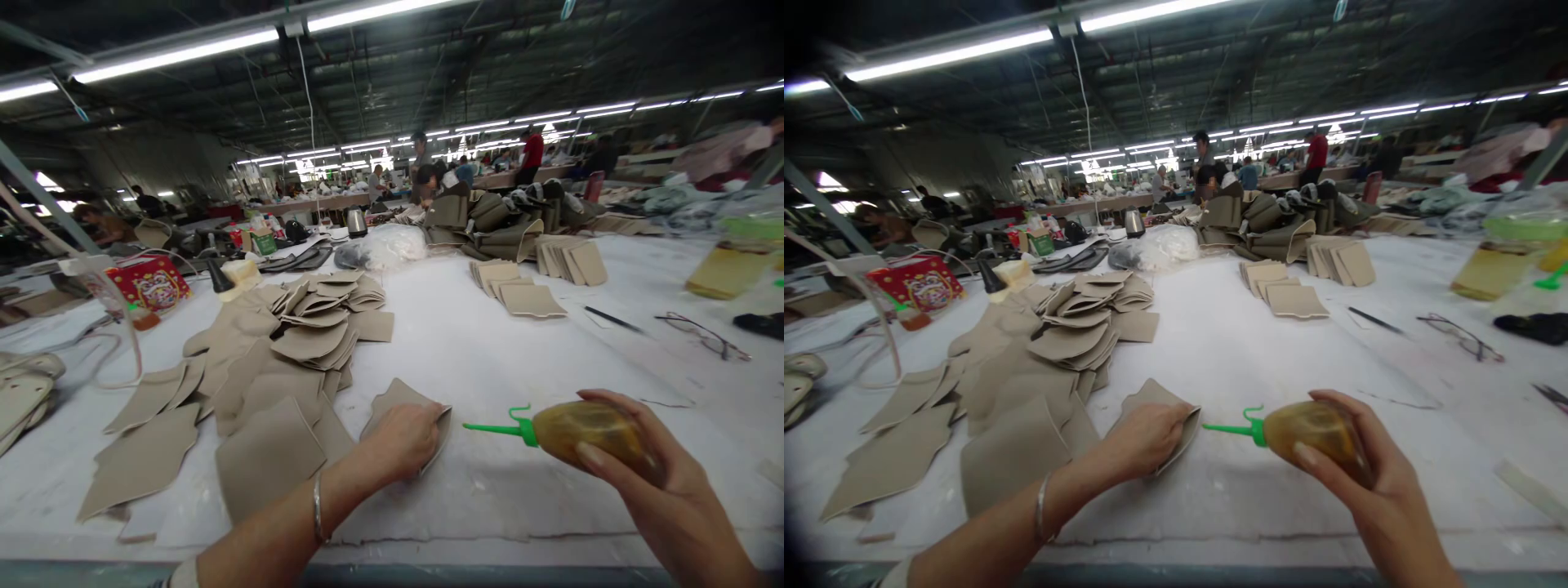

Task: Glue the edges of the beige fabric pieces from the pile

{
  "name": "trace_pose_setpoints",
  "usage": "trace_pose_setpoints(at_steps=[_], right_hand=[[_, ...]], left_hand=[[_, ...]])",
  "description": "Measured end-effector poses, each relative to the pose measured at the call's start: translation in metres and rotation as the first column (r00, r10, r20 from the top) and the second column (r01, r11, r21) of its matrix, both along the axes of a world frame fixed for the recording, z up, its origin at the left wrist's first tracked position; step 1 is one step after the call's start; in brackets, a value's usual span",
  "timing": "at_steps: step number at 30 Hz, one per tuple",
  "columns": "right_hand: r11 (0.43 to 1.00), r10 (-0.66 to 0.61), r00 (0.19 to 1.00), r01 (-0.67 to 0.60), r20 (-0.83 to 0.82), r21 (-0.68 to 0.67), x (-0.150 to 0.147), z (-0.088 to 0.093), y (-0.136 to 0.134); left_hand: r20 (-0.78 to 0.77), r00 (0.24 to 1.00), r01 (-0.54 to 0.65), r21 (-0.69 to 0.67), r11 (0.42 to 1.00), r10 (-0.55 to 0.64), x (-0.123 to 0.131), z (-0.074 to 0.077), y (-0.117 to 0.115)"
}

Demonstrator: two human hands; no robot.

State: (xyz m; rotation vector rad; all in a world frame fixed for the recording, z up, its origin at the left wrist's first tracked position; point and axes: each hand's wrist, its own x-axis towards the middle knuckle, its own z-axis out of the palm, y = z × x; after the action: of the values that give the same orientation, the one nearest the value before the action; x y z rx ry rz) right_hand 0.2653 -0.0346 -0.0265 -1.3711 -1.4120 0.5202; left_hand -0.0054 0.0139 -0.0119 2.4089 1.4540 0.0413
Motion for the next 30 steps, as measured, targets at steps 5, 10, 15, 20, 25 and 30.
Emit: trace_pose_setpoints(at_steps=[5,10,15,20,25,30], right_hand=[[0.996,0.066,0.979,-0.075,0.194,0.041,-0.024,0.008,0.006],[0.986,0.111,0.942,-0.146,0.316,0.087,-0.033,0.006,0.011],[0.977,0.093,0.911,-0.161,0.401,0.139,-0.035,0.003,0.011],[0.979,0.113,0.915,-0.169,0.387,0.112,-0.033,-0.002,0.01],[0.981,0.093,0.928,-0.147,0.362,0.124,-0.031,-0.004,0.012],[0.983,0.128,0.935,-0.164,0.331,0.085,-0.029,-0.005,0.01]], left_hand=[[0.039,0.999,-0.009,0.002,1.0,0.009,-0.001,-0.005,-0.002],[0.043,0.999,0.003,0.041,0.999,-0.005,-0.001,-0.012,-0.002],[-0.007,1.0,-0.009,0.065,0.998,0.01,0.002,-0.014,-0.005],[-0.025,1.0,-0.006,0.038,0.999,0.007,0.005,-0.014,-0.007],[-0.05,0.999,-0.012,0.051,0.999,0.014,0.006,-0.01,-0.008],[-0.072,0.997,-0.024,0.059,0.998,0.028,0.008,-0.008,-0.011]])
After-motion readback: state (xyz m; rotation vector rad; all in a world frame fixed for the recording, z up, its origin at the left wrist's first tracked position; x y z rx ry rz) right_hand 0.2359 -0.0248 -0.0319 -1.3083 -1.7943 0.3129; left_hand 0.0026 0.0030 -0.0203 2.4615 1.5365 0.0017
